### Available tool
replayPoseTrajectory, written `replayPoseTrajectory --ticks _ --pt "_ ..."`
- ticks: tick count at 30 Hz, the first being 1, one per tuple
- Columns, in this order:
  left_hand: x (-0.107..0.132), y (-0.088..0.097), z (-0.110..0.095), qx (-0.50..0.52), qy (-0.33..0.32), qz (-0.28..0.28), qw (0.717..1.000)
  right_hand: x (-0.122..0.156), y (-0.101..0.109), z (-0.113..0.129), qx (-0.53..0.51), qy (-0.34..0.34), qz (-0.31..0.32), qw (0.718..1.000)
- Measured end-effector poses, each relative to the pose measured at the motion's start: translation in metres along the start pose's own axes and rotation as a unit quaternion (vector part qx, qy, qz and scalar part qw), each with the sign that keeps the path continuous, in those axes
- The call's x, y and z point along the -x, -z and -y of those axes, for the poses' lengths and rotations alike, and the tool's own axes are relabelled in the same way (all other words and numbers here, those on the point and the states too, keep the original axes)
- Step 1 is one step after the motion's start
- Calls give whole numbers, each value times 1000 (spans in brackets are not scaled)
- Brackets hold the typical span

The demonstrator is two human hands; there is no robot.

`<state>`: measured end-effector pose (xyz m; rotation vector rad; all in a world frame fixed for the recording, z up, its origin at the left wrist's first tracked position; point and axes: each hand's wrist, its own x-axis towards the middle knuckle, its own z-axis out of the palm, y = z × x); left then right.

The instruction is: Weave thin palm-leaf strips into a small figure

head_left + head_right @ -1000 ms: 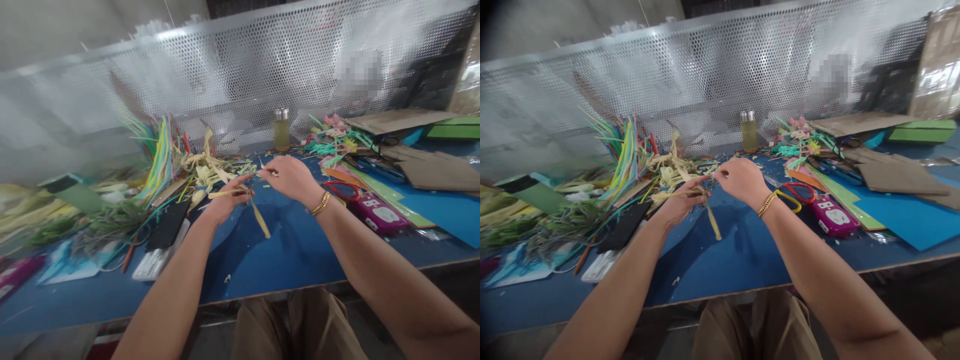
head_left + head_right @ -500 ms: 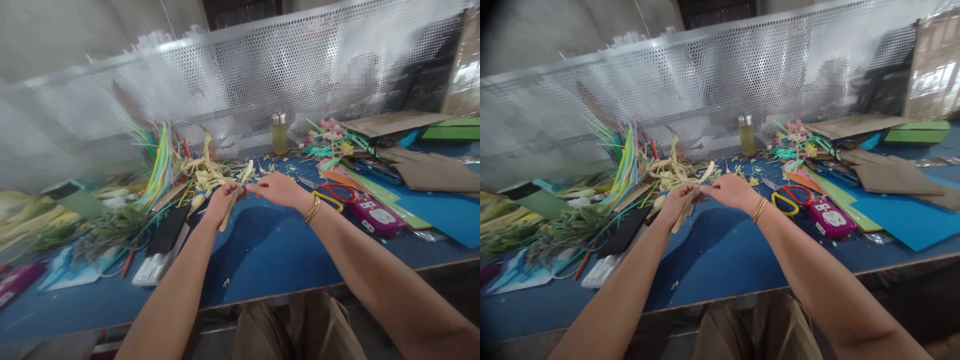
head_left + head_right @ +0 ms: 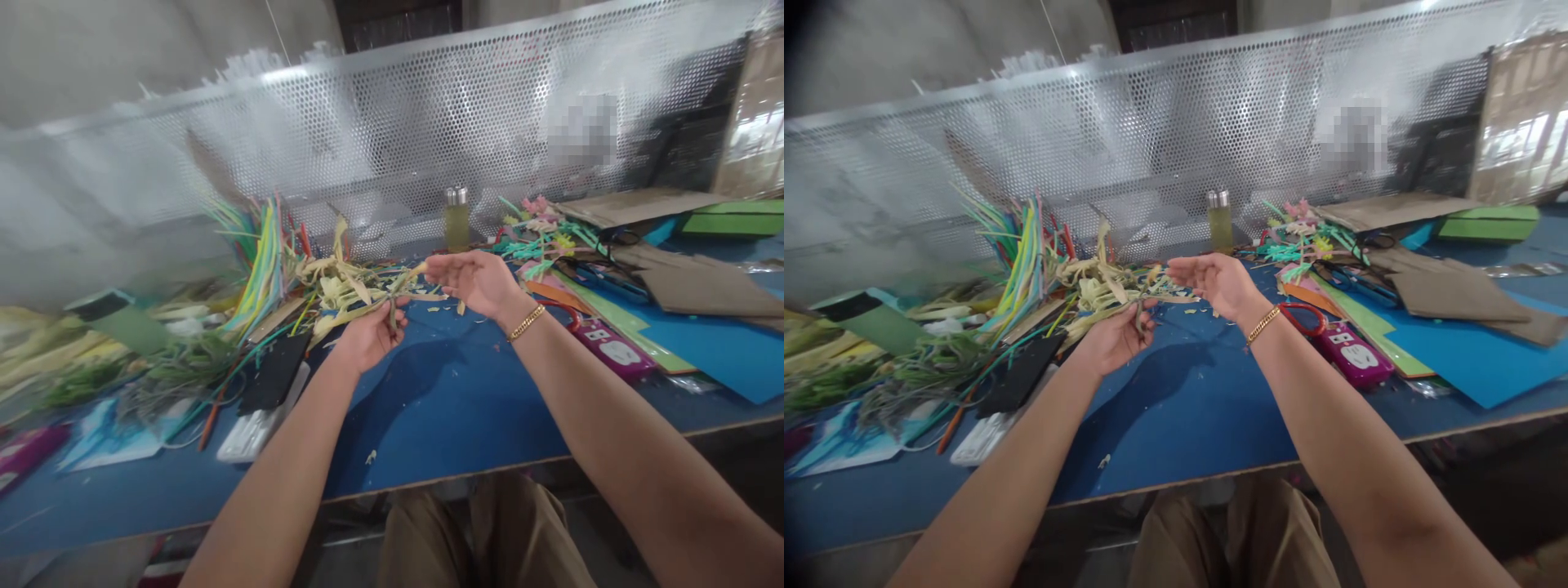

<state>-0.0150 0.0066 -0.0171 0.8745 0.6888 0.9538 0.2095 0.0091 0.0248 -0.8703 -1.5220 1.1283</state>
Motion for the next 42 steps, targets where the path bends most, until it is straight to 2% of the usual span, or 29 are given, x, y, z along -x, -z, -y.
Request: replayPoseTrajectory --ticks 3,7,11,14,16,21,23,27,29,32,35,38,42 --pt "1 -1 -2 8 15 19 1000 -1 -2 -5 97 59 -13 993" --pt "3 -4 1 -33 11 31 999 0 -18 -16 222 132 13 966" --pt "4 -10 6 -113 -21 5 993 3 -30 -21 236 129 32 963" --pt "3 -12 9 -166 -61 19 984 2 -32 -23 252 136 27 958" --pt "2 -12 10 -218 -98 27 971 0 -32 -24 264 147 19 953" --pt "0 -12 9 -331 -200 -16 922 -3 -36 -28 221 141 6 965" --pt "1 -12 8 -331 -187 -23 925 -4 -38 -31 198 135 3 971" --pt "4 -9 5 -262 -86 -18 961 -6 -36 -37 200 126 -14 972" --pt "4 -7 4 -237 -69 -27 969 -7 -32 -37 210 132 -14 969" --pt "1 -5 5 -235 -90 -50 967 -7 -29 -36 249 145 -17 957" --pt "-2 -5 8 -281 -126 -64 949 -5 -29 -33 277 144 -11 950" --pt "-5 -5 13 -313 -162 -80 932 -2 -32 -31 261 133 14 956" --pt "-8 -3 14 -282 -196 -91 935 -1 -33 -29 239 135 3 962"
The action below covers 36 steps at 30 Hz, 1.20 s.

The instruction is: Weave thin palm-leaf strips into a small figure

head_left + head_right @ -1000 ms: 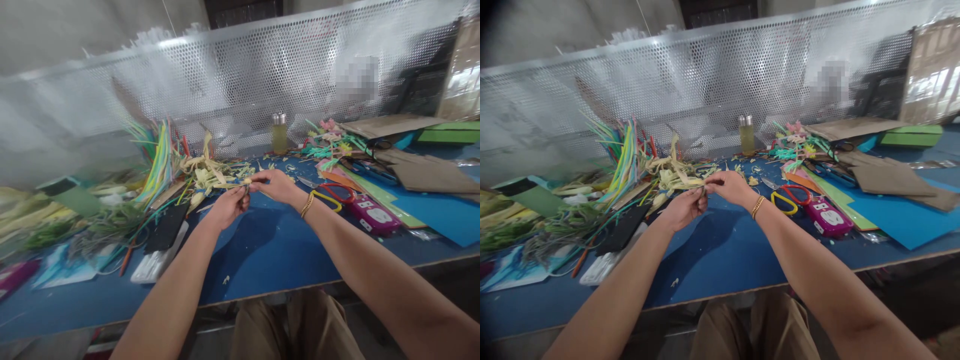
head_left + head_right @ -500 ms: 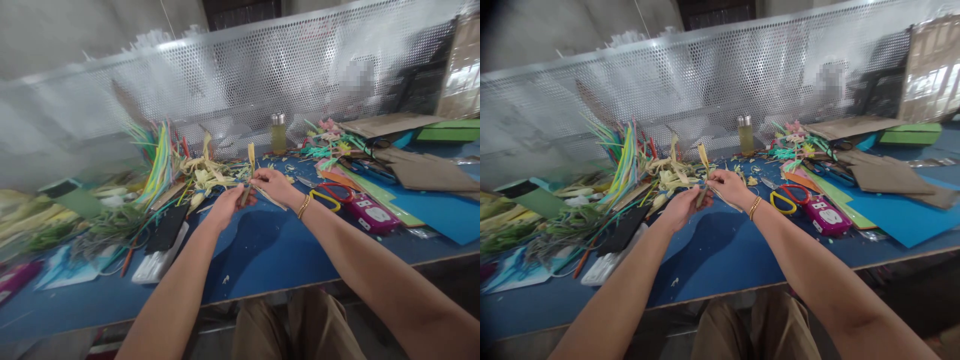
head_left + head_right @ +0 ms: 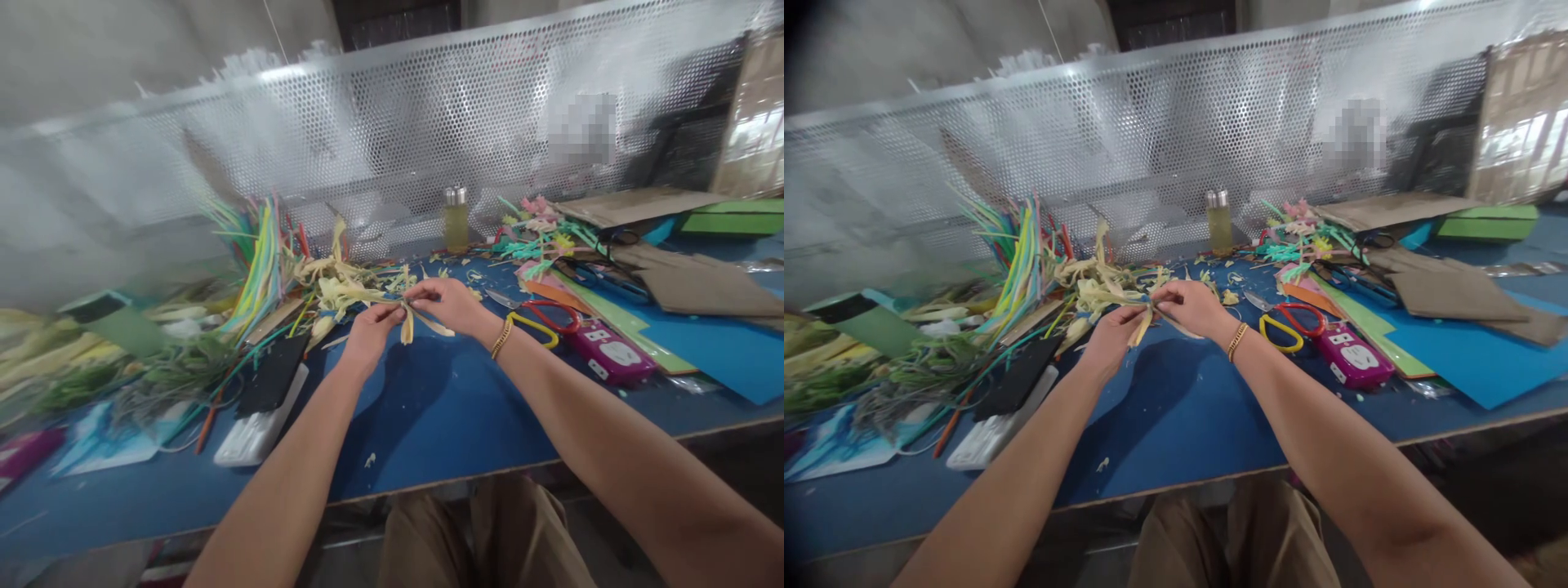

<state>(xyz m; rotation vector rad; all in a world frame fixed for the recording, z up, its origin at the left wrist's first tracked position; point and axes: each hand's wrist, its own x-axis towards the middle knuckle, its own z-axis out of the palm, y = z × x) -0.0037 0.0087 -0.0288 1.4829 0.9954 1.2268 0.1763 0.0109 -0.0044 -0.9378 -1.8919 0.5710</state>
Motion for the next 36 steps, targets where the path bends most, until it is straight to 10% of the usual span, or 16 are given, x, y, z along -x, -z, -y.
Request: replayPoseTrajectory --ticks 36 --pt "0 9 0 52 34 46 997 0 5 2 -40 -88 51 994"
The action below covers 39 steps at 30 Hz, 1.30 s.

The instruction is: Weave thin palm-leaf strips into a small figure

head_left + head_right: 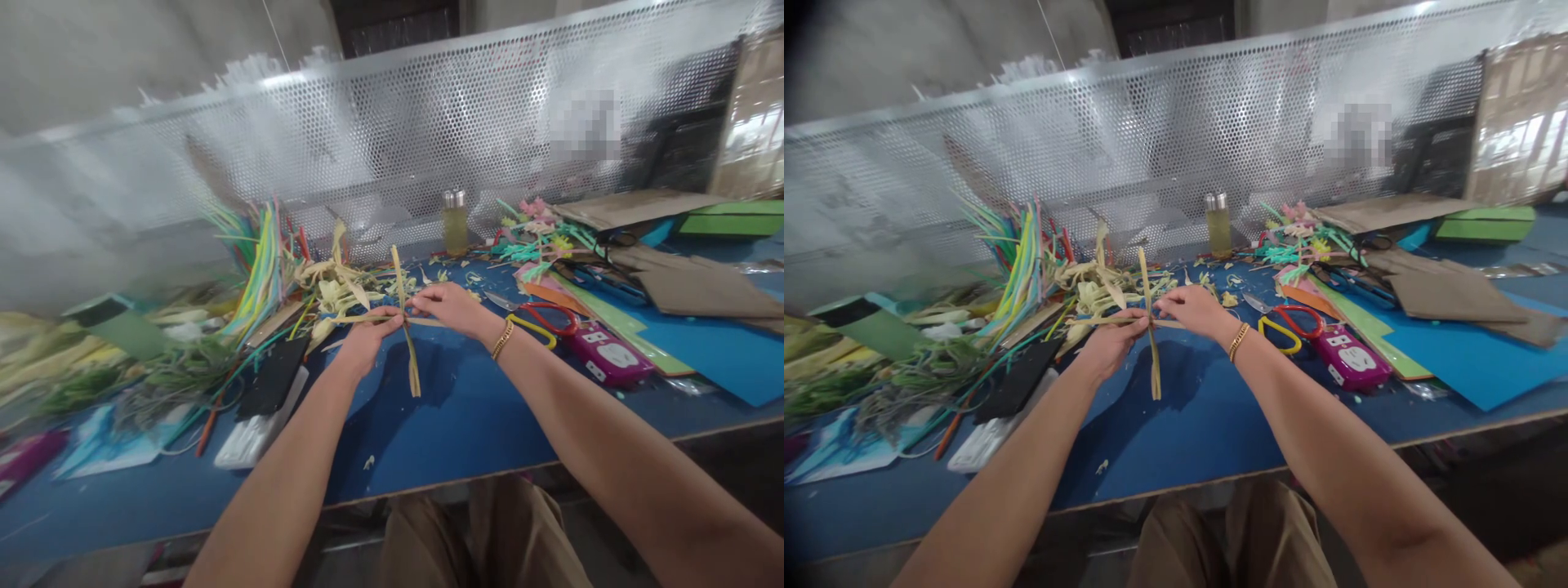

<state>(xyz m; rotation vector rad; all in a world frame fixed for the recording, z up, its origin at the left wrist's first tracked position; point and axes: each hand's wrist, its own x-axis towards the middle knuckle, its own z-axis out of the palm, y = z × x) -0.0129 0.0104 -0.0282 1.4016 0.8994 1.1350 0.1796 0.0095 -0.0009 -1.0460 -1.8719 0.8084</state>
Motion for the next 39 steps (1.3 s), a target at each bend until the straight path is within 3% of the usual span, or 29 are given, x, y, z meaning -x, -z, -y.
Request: replayPoseTrajectory --ticks 5,12,17,21,25,28,31,34,39 --pt "4 -8 -1 46 62 23 997 -2 -8 -10 -84 -23 -1 996" --pt "3 -15 -3 51 73 9 996 -6 -23 -15 -177 -50 -57 981" --pt "1 -18 -6 31 80 27 996 -5 -33 -13 -181 -81 -125 972" --pt "2 -20 -4 24 80 42 996 -4 -32 -14 -152 -77 -143 975" --pt "6 -18 -5 59 84 31 994 -4 -23 -10 -145 -52 -93 984" --pt "8 -14 -8 99 106 61 988 -4 -14 -5 -173 -23 -40 984" --pt "7 -12 -8 96 124 80 984 -4 -9 -2 -189 -16 -40 981" --pt "4 -11 -4 40 82 43 995 -5 -10 -3 -207 -25 -63 976" --pt "-1 -6 -4 -98 -84 -92 987 -8 -12 -5 -196 -25 -91 976"
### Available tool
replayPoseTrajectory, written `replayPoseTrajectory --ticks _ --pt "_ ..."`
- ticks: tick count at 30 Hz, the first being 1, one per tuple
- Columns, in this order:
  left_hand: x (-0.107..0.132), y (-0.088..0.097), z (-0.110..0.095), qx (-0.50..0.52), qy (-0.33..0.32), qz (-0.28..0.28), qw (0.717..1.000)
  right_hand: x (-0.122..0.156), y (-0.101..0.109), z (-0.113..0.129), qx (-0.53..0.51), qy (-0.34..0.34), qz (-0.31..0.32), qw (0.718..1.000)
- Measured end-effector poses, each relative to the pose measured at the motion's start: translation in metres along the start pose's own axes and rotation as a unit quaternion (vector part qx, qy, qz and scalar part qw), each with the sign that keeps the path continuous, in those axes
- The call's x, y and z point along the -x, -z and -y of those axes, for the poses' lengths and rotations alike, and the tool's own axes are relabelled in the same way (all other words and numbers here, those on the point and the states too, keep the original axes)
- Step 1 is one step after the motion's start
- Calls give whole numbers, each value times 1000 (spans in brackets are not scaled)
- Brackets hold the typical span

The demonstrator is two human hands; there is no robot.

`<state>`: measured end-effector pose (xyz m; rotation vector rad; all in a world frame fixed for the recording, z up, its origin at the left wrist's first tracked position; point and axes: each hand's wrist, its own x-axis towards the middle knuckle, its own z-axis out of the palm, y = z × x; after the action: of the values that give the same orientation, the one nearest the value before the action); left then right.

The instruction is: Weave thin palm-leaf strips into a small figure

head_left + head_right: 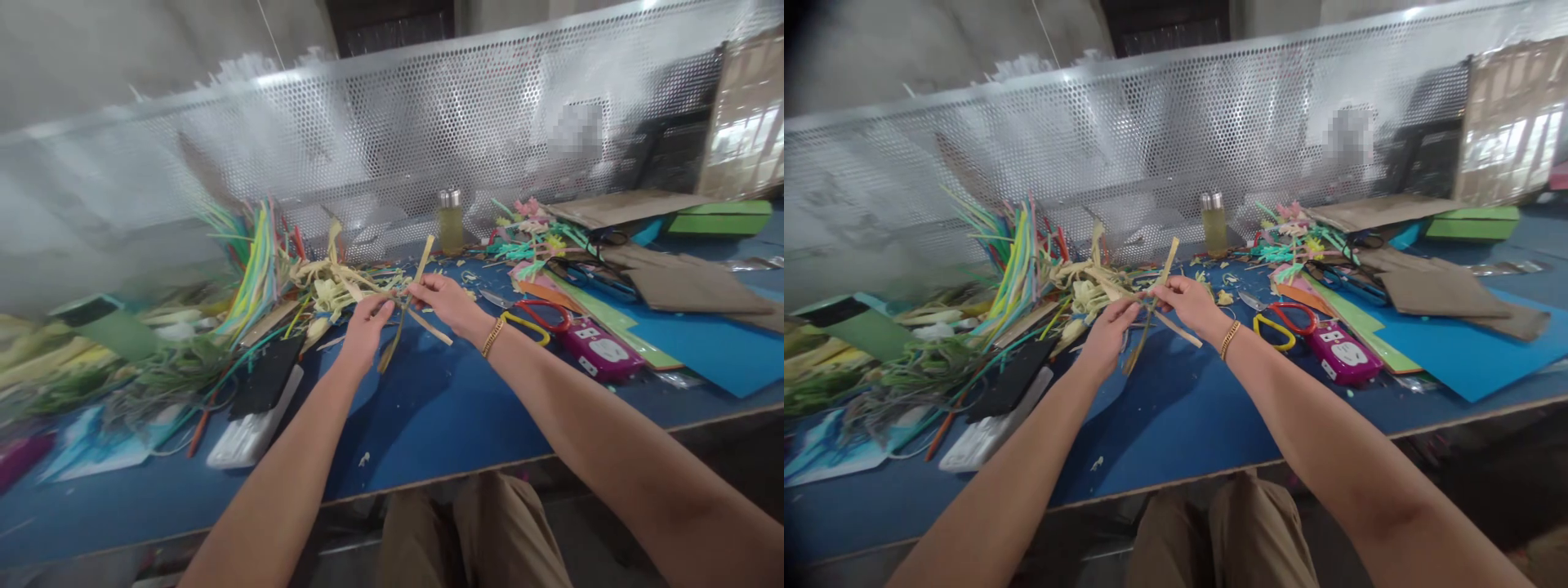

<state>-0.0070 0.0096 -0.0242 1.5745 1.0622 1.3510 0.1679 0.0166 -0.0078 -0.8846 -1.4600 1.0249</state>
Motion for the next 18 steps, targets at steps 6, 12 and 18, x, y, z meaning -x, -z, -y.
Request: replayPoseTrajectory --ticks 6,12,18 --pt "1 0 -8 -39 -10 -11 999 0 -3 -1 -4 11 -15 1000" --pt "6 -11 -3 78 66 49 994 3 -7 -3 -16 36 28 999" --pt "5 -8 -5 92 77 6 993 6 -7 -5 28 39 36 998"
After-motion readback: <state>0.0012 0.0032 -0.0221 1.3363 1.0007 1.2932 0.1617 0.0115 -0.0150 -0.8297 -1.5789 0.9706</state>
